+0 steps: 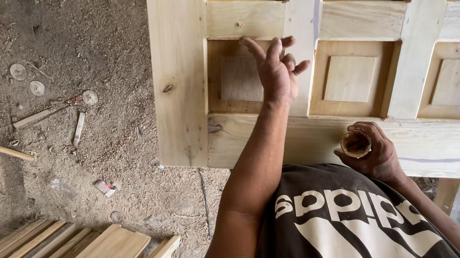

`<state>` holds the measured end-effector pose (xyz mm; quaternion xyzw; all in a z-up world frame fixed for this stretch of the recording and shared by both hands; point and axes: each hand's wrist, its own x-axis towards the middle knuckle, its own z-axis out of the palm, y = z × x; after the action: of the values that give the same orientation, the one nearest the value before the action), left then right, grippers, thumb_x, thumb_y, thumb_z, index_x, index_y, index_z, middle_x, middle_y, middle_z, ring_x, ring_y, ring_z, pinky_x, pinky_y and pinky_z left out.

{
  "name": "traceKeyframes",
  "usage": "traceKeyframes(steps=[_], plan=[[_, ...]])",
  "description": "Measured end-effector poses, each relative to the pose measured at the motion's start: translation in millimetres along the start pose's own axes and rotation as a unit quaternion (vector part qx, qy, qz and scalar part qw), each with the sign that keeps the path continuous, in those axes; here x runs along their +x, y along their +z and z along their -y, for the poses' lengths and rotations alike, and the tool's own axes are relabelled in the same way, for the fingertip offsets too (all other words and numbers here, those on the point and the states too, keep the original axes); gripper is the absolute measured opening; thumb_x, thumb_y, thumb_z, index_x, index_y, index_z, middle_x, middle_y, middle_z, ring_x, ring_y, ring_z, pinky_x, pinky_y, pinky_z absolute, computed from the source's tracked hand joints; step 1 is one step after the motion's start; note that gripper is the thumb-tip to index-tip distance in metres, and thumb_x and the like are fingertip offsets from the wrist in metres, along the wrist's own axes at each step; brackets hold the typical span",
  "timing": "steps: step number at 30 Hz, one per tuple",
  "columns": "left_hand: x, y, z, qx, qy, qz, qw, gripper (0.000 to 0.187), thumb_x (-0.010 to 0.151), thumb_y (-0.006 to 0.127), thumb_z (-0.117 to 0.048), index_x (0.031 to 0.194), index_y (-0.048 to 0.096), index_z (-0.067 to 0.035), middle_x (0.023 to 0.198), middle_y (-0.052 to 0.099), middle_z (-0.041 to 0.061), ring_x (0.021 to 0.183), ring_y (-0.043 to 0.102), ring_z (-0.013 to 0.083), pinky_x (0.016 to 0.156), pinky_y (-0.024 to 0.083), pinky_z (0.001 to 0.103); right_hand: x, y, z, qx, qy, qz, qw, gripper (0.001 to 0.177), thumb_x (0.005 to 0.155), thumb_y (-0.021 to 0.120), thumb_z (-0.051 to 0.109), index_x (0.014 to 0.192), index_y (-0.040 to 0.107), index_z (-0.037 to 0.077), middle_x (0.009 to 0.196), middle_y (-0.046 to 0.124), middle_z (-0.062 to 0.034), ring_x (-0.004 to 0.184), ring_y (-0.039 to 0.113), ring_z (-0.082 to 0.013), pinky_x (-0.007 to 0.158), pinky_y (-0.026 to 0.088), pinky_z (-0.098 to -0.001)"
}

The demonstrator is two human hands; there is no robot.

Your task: The person mixes a brown paste in a small container and applies it by hand to the recessed panels of a wooden door frame. They rub the filler into the grooves and edges of the panels to fill gaps and smooth the surface.

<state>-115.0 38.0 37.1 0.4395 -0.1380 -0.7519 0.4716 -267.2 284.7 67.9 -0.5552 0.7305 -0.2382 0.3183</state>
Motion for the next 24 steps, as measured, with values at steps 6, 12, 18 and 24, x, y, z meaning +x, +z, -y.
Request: traceKeyframes(steps=[6,12,18,24], plan=[[-5.5,-6.9,2.0,0.034,-0.031,0.007,0.999,0.097,0.101,0.049,-0.025,0.158,-0.029,-0.035,0.092,0.061,0.006,0.053,0.043,0.0029,0.053,0.063,0.032,0.9,2.0,-0.4,0.005,0.002,0.002,1.0,0.065,0.07,0.092,0.027,0.122,0.061,0.002,0.117,0.067,-0.0153,0.103,0.071,-0.0259,0.088,0.06,-0.0358],[-14.6,-43.8,-20.7,0.092,0.058,0.005,0.994,0.081,0.101,0.053,-0.024,0.168,0.007,-0.023,0.083,0.063,0.004,0.049,0.048,0.0044,0.04,0.059,0.031,0.6,0.1,-3.0,-0.004,-0.013,0.002,1.0,0.066,0.07,0.092,0.028,0.122,0.061,0.002,0.116,0.066,-0.015,0.103,0.07,-0.0265,0.088,0.06,-0.0361],[-3.7,-34.7,-12.9,0.051,-0.016,-0.006,0.999,0.088,0.099,0.052,-0.021,0.164,-0.006,-0.033,0.08,0.059,0.003,0.053,0.048,0.003,0.047,0.063,0.031,-2.4,0.1,-3.7,-0.001,-0.003,-0.002,1.0,0.065,0.07,0.091,0.028,0.122,0.061,0.002,0.117,0.066,-0.0147,0.103,0.071,-0.0264,0.088,0.06,-0.0366],[-9.7,-44.2,-21.6,0.103,0.045,0.014,0.994,0.081,0.102,0.052,-0.023,0.169,0.007,-0.023,0.086,0.063,0.001,0.054,0.051,0.0025,0.046,0.062,0.031,-2.2,1.0,-7.3,0.002,0.005,0.01,1.0,0.069,0.07,0.091,0.03,0.124,0.06,0.002,0.117,0.066,-0.0147,0.104,0.071,-0.0258,0.089,0.061,-0.0361]])
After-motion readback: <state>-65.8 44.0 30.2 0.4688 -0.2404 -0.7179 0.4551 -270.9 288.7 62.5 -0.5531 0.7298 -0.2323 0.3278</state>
